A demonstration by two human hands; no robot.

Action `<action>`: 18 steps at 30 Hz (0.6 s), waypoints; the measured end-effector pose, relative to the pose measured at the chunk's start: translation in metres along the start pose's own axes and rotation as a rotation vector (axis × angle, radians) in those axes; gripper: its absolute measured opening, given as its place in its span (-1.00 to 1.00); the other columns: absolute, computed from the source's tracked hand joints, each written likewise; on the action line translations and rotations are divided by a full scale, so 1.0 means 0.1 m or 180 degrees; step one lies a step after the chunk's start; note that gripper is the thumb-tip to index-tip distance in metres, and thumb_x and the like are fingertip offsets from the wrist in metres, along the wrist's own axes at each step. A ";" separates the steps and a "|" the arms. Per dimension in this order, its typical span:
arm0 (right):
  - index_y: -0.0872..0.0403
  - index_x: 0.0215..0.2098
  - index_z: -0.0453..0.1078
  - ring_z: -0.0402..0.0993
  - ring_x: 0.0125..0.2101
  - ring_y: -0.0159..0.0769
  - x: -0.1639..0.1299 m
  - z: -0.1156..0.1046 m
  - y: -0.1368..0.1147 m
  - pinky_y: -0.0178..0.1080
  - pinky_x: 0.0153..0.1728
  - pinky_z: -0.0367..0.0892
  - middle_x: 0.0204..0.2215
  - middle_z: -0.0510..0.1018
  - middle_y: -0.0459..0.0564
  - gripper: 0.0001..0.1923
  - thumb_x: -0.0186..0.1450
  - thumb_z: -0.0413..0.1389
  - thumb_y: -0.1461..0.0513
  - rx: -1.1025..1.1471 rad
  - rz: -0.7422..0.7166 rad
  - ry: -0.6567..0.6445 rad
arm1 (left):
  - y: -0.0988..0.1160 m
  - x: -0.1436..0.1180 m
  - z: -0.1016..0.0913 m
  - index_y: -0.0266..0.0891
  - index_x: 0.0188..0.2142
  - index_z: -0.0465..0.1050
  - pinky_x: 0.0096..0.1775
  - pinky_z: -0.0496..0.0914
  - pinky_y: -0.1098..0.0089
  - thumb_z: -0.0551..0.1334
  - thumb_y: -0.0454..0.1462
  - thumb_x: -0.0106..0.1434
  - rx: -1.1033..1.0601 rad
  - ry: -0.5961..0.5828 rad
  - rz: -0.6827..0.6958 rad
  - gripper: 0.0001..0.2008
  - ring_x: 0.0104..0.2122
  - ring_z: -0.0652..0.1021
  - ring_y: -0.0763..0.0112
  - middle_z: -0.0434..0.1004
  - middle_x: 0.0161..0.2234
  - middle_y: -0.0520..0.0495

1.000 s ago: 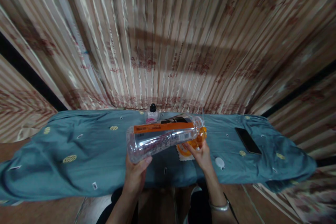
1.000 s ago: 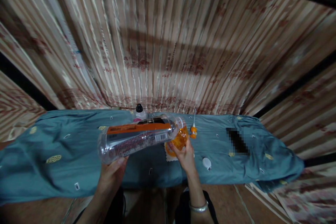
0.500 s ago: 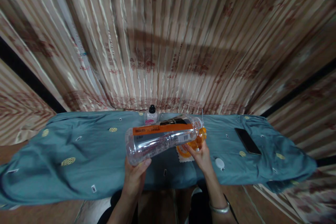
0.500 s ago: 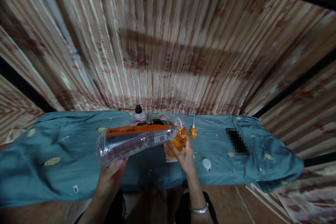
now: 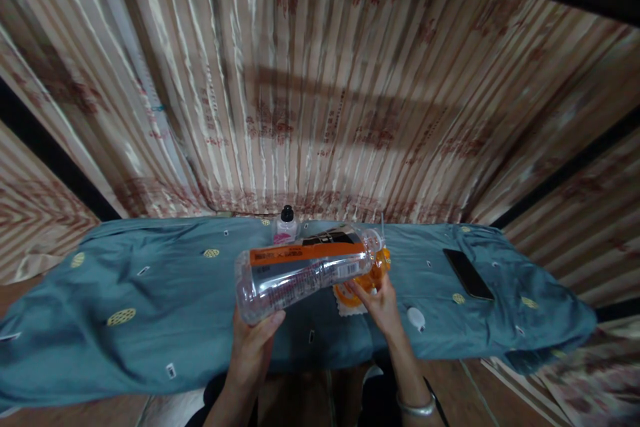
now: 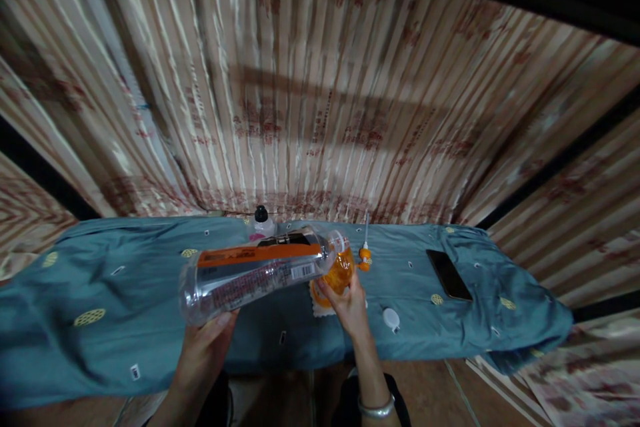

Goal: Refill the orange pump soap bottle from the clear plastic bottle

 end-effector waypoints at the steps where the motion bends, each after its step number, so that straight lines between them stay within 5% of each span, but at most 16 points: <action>1: 0.06 0.07 0.40 0.64 -0.05 0.00 0.00 0.00 0.00 -0.04 -0.02 0.54 -0.04 0.66 0.13 -0.36 0.13 0.37 -0.03 -0.0004 0.0005 -0.0012 | 0.00 0.00 0.00 -0.07 0.01 0.60 0.19 0.42 0.01 0.57 -0.21 -0.10 0.0006 -0.0003 -0.0008 -0.38 0.00 0.64 0.04 0.71 -0.15 -0.06; 18: 0.07 0.14 0.36 0.62 0.00 0.02 -0.01 0.00 -0.01 -0.01 0.04 0.52 0.01 0.65 0.15 -0.30 0.14 0.38 -0.04 0.0050 0.0051 -0.0058 | 0.01 0.00 -0.01 -0.12 0.04 0.57 0.15 0.45 0.06 0.57 -0.19 -0.12 0.0040 0.0048 0.0001 -0.33 -0.02 0.65 0.04 0.70 -0.08 -0.13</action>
Point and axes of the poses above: each hand's wrist, its own x-axis towards the middle knuckle, its own z-axis out of the palm, y = z × x, the point moved 2 cm from there along x, towards the middle knuckle
